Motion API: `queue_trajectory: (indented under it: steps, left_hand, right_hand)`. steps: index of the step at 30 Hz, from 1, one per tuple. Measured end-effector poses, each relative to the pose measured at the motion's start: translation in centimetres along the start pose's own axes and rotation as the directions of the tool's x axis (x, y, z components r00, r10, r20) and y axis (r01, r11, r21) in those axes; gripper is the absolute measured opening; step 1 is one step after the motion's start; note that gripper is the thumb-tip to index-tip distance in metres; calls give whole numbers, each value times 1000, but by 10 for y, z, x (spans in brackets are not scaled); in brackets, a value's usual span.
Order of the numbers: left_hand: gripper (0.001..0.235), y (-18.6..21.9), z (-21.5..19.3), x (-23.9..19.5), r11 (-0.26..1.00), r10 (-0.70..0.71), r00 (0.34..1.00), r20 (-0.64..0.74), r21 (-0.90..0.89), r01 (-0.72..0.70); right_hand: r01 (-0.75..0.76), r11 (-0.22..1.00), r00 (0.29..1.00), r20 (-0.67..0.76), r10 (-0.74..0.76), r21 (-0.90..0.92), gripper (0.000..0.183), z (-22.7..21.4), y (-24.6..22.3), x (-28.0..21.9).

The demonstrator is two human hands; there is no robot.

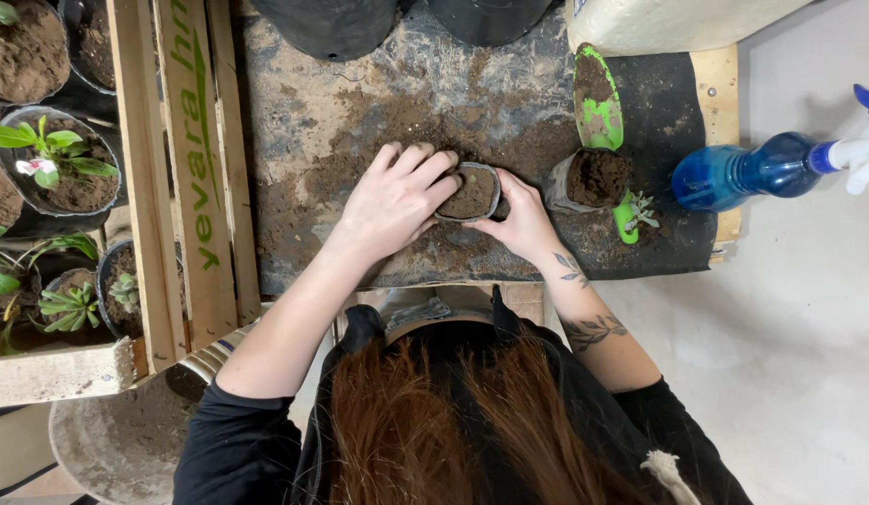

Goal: The person repots small seedlings into larger plastic pots using a green trowel and soil from a bucket. They remove seedlings from their original containers, add soil to new pots, place the seedlings inside, and cover the roots with additional soil before arranging the finished pots in a wooden crate.

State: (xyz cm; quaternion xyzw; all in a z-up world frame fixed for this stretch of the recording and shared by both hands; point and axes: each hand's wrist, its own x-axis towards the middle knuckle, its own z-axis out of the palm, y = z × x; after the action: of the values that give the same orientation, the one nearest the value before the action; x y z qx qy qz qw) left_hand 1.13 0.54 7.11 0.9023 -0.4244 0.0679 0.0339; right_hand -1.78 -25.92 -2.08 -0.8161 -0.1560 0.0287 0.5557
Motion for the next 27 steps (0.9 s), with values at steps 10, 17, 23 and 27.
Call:
queue_trajectory:
  steps: [10, 17, 23, 27]
  left_hand:
    - [43, -9, 34, 8, 993, 56, 995, -88, 111, -46]
    - [45, -11, 10, 6, 996, 1, 998, 58, -85, 4]
    - [51, 10, -41, 11, 987, 38, 996, 82, -159, -24]
    - [32, 15, 17, 6, 987, 146, 983, -111, 82, -137]
  right_hand:
    - [35, 997, 999, 14, -34, -75, 80, -3, -3, 0]
    - [55, 998, 998, 10, -55, -20, 73, -5, -4, 1]
    - [49, 998, 999, 10, -49, -27, 72, -5, -6, 0]
    - [50, 996, 999, 20, -49, -68, 75, -4, -1, 1]
